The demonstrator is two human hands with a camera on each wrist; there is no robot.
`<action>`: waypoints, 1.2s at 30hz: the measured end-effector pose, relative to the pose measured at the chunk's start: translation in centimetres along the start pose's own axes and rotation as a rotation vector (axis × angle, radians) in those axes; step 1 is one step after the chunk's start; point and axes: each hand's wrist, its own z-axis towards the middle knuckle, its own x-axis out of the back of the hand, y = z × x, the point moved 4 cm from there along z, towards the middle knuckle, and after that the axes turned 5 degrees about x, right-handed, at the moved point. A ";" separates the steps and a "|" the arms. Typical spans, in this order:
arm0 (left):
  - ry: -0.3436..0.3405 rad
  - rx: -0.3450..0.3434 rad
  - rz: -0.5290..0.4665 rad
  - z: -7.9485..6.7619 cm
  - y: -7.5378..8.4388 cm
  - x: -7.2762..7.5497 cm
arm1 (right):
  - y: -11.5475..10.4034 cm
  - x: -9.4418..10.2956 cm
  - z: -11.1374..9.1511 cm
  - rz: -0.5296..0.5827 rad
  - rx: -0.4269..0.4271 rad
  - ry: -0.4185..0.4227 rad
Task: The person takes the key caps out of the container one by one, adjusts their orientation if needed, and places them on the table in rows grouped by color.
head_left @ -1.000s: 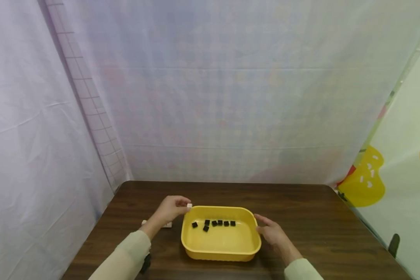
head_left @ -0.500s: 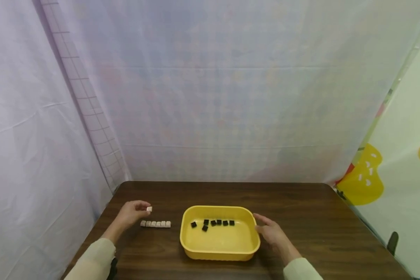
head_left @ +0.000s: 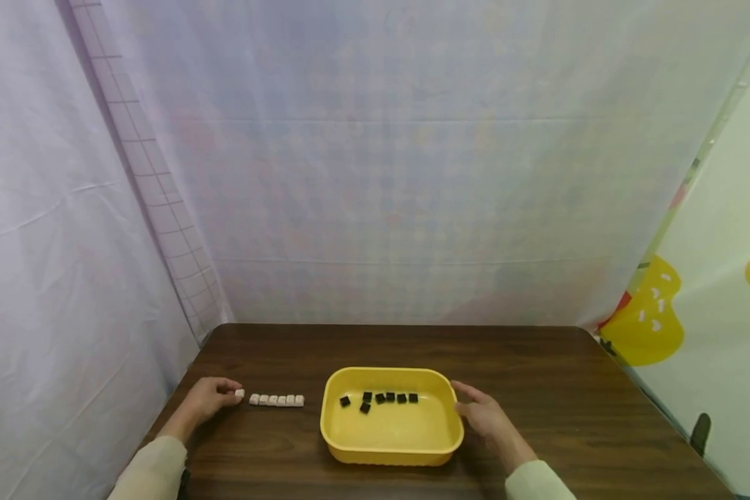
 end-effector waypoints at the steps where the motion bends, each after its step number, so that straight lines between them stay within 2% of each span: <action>1: -0.005 0.010 -0.009 -0.1 -0.1 -0.1 | 0.0 0.0 0.0 -0.001 -0.001 0.000; 18: -0.031 -0.018 -0.044 -0.1 0.0 -1.2 | 0.2 -0.2 0.0 0.073 -0.005 -0.009; 26: -0.042 0.005 -0.039 -0.3 0.0 -1.5 | 0.2 -0.2 -0.1 0.073 -0.013 -0.012; 32: -0.002 -0.010 -0.016 -0.5 0.4 -1.4 | 0.2 -0.2 -0.1 0.091 -0.020 -0.020; 36: 0.034 -0.041 -0.006 -0.5 1.8 -1.4 | 0.2 -0.1 -0.2 0.092 -0.014 -0.022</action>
